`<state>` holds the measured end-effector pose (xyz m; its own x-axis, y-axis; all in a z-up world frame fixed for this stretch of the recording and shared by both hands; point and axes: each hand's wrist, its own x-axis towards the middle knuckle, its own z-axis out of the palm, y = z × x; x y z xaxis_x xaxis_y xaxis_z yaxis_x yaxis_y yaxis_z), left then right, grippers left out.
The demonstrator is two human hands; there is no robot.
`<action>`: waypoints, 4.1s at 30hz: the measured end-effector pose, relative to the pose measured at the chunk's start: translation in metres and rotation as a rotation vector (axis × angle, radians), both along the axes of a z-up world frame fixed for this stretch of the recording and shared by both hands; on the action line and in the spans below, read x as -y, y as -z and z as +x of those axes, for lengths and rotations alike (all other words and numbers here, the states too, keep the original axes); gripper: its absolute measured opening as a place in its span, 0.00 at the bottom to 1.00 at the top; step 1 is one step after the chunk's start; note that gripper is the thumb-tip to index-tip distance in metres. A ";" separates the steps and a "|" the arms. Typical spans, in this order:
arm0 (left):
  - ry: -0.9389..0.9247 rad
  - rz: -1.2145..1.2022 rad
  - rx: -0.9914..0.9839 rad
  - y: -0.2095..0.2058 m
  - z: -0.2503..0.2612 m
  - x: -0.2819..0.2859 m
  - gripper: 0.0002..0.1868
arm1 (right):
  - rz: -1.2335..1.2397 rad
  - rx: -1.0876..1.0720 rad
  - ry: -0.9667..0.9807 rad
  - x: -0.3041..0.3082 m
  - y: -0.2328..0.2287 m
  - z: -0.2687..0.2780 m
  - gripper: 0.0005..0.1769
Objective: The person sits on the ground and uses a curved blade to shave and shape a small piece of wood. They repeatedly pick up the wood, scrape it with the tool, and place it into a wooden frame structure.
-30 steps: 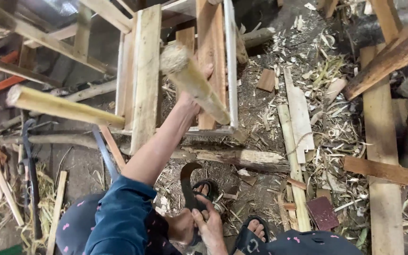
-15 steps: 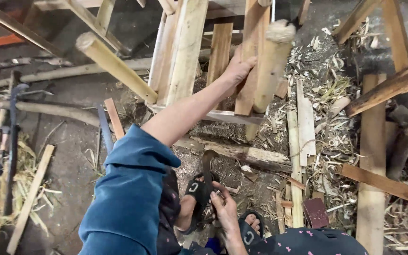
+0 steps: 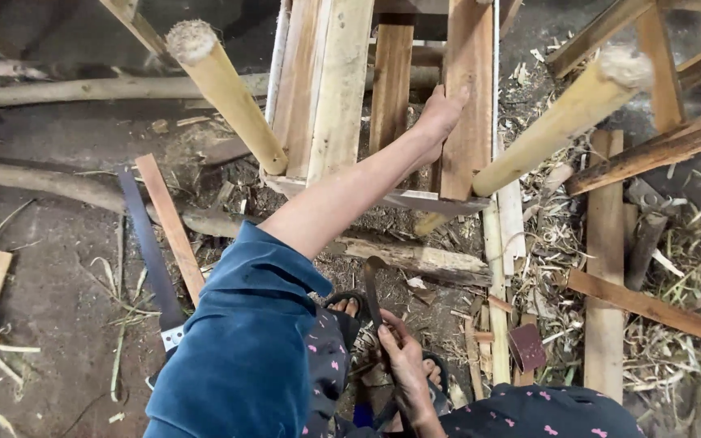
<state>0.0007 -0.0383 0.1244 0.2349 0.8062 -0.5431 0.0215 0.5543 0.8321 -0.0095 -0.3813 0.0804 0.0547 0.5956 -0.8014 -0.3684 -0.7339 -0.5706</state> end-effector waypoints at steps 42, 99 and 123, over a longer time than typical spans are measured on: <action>-0.120 -0.096 0.165 0.004 0.003 -0.020 0.31 | -0.068 0.161 -0.133 -0.011 0.035 -0.005 0.24; -0.422 0.050 0.462 0.085 0.023 -0.172 0.06 | 0.036 0.027 -0.020 0.027 0.155 0.023 0.23; -0.442 0.239 0.133 0.052 0.027 -0.154 0.07 | -0.051 -0.016 -0.018 0.026 0.164 0.024 0.24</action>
